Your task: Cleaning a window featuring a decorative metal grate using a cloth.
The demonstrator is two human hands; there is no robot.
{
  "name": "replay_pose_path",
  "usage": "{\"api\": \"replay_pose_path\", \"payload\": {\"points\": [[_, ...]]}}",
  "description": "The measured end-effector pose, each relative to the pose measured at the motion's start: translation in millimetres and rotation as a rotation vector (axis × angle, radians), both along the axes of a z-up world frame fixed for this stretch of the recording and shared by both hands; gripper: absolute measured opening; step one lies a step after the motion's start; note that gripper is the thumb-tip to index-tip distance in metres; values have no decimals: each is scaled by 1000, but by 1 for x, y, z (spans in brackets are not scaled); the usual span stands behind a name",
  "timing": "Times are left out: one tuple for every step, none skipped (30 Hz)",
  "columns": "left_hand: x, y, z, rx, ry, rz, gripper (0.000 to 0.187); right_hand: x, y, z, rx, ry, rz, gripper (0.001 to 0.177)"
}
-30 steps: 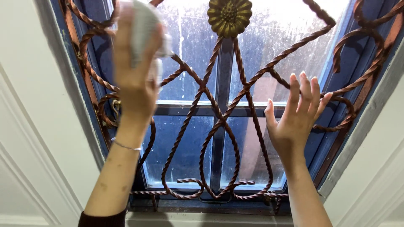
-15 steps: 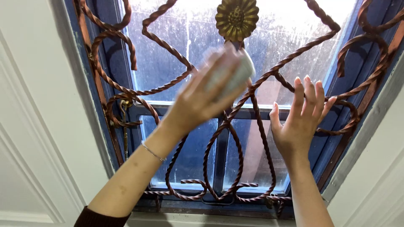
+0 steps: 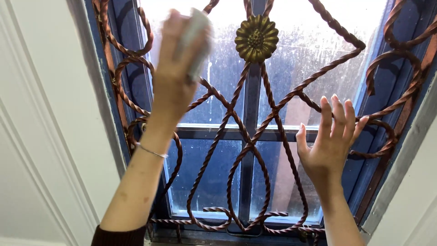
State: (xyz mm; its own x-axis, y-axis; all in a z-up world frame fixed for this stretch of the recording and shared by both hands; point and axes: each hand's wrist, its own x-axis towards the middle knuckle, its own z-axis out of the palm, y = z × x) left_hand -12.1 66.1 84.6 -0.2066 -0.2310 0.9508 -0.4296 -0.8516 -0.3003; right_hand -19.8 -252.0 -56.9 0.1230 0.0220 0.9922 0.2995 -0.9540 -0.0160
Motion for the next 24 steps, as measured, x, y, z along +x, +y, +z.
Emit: {"api": "replay_pose_path", "payload": {"points": [[5, -15, -9, -1, 0, 1, 69, -1, 0, -1, -1, 0, 1, 75], [11, -30, -17, 113, 42, -80, 71, -2, 1, 0, 2, -1, 10, 74], [17, -45, -24, 227, 83, -162, 79, -2, 1, 1, 5, -2, 19, 74], [3, -61, -34, 225, 81, -158, 79, -4, 1, 2, 3, -4, 22, 74], [-10, -77, -44, 350, -24, -162, 64, -5, 2, 3, 7, 0, 30, 73], [-23, -94, -54, 477, -128, -164, 54, -6, 2, 3, 12, 5, 37, 72], [-23, -98, -62, 476, -129, -161, 54, -8, 3, 4, 11, 3, 39, 72], [-23, -103, -70, 530, -139, -165, 53, -9, 3, 5, 8, 3, 61, 75], [-22, -108, -77, 584, -148, -168, 53, -10, 3, 7, 5, 2, 82, 78], [-16, -102, -77, 581, -149, -166, 53, -8, 2, 5, 2, 1, 83, 78], [-10, -96, -76, 543, -203, -55, 51, -6, 1, 3, 4, 2, 56, 75], [-4, -89, -75, 505, -259, 58, 50, -4, 0, 1, 8, 0, 31, 72], [0, -68, -67, 505, -262, 61, 50, -3, 0, 2, 7, -4, 33, 72], [3, -46, -60, 415, -114, -44, 56, -3, 1, 2, 9, 0, 31, 72], [7, -25, -53, 322, 33, -150, 62, -3, 1, 1, 11, 4, 30, 72], [5, -2, -41, 322, 35, -149, 62, -4, 2, 1, 11, 7, 31, 72], [4, 21, -29, 156, -64, -55, 72, -5, 2, 1, 12, 10, 32, 72], [3, 44, -16, -8, -167, 38, 85, -6, 3, 2, 13, 12, 32, 73], [0, 61, -15, -7, -166, 39, 85, -5, 3, 2, 14, 13, 34, 73], [-1, 78, -13, -148, -153, 94, 80, -5, 2, 2, 16, 11, 36, 73], [-2, 95, -12, -288, -140, 150, 78, -4, 2, 1, 18, 8, 39, 73], [-3, 95, -14, -289, -136, 150, 78, -3, 1, 0, 18, 11, 39, 73], [-4, 95, -15, -285, -122, 89, 73, -2, 1, -1, 11, 5, 26, 73], [-6, 96, -15, -281, -114, 29, 69, -1, 0, 0, 5, -6, 16, 73]]}}
